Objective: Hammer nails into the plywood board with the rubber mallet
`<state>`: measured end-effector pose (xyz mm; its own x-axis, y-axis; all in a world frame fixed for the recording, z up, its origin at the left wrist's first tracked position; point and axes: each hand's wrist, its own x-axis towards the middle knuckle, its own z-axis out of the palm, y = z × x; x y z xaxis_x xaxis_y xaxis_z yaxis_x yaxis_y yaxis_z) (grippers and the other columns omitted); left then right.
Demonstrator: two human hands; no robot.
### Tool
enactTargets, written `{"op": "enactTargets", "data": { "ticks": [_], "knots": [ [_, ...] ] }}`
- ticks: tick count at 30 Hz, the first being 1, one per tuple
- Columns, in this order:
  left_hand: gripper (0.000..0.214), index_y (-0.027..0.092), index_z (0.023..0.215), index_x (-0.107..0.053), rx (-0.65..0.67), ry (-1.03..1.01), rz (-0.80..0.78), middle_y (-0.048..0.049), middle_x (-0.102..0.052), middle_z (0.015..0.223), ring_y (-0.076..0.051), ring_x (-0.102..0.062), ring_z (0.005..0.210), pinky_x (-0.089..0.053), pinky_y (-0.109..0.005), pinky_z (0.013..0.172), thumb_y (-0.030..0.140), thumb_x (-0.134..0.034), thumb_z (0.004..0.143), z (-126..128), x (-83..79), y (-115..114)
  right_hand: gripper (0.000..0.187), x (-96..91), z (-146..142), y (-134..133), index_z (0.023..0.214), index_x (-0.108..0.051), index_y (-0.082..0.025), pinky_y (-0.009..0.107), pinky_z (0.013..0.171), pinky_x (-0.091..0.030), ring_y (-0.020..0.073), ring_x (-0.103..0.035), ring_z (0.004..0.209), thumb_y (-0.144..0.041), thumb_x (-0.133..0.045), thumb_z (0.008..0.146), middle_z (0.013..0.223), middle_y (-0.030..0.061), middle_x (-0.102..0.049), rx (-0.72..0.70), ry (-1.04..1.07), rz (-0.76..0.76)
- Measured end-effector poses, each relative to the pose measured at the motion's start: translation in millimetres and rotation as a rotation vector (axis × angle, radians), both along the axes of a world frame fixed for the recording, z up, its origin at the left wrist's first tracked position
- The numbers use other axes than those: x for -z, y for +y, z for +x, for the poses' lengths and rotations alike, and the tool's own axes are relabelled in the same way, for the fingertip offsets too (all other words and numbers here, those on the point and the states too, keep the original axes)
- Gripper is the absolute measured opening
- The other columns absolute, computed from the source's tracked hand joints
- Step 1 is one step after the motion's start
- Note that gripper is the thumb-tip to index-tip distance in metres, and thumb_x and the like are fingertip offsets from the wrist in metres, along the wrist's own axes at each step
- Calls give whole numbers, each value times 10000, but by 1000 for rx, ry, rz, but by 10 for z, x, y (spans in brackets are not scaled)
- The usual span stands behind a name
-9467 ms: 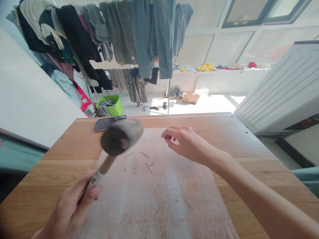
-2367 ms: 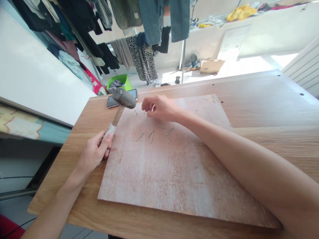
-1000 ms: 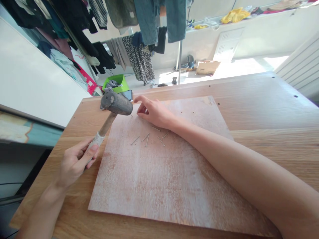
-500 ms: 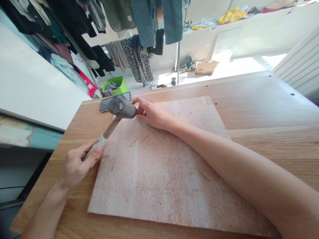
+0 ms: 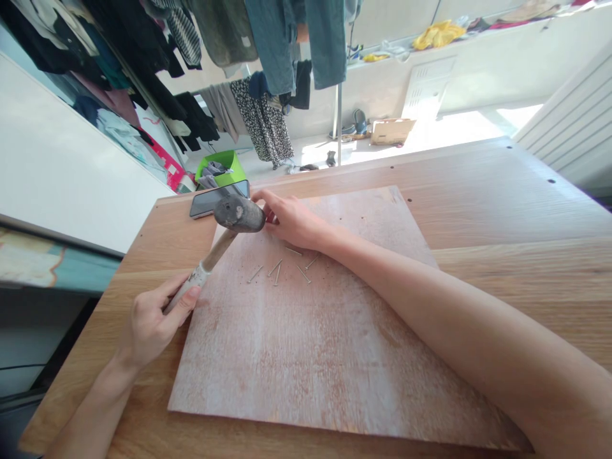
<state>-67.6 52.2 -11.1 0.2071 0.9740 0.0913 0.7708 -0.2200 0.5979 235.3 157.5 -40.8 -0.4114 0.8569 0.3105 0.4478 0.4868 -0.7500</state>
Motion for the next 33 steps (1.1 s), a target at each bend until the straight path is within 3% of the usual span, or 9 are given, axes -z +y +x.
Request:
{"op": "enactTargets", "data": {
  "ticks": [3,6,10,13,19,27,33],
  "knots": [
    [357,193,1069,-746,-26,-60,-47,16,-625,661,-142,-549,543,-408,-242,497,500,-589,975,-36,49,-10,405,-93,75,16,1244,-568,-193,340,747,-499,188,-665,815,-250,-704,867,986,51,-731,25,-21,-80],
    [353,200,987,-711,-34,-117,-84,47,-487,609,-120,-436,489,-369,-244,477,518,-560,998,-59,89,-8,243,-278,189,3,1037,-606,-203,346,708,-478,200,-651,782,-276,-732,842,906,54,-719,51,-183,-164],
    [355,197,930,-684,-47,-109,-88,44,-494,621,-119,-448,502,-367,-244,484,528,-572,992,-64,97,0,229,-565,286,-139,946,-650,-225,340,630,-423,216,-641,747,-261,-781,761,849,47,-719,-72,-489,-275],
    [358,198,921,-669,-37,-129,-102,52,-476,591,-121,-438,498,-361,-251,493,532,-566,999,-75,99,-11,251,-661,252,-289,894,-671,-228,346,577,-369,223,-608,686,-228,-819,692,780,48,-691,-63,-665,-257],
    [344,212,952,-645,-49,-201,-120,56,-471,578,-129,-436,485,-357,-264,491,539,-556,1012,-85,107,-45,206,-553,135,-343,703,-625,-217,343,544,-292,177,-497,573,-56,-744,654,643,38,-596,-27,-728,-103],
    [344,227,883,-612,-58,-239,-143,55,-478,576,-120,-430,477,-349,-259,481,537,-556,1021,-84,106,-20,199,-414,170,-55,854,-627,-190,298,645,-414,151,-571,691,-85,-685,695,780,19,-662,65,-312,-86],
    [370,227,828,-585,-51,-237,-140,54,-486,586,-106,-435,474,-346,-252,480,534,-553,1032,-104,127,-14,138,-315,196,-17,759,-670,-181,293,670,-405,142,-563,698,-66,-622,700,756,12,-659,-34,-305,-32]
  ]
}}
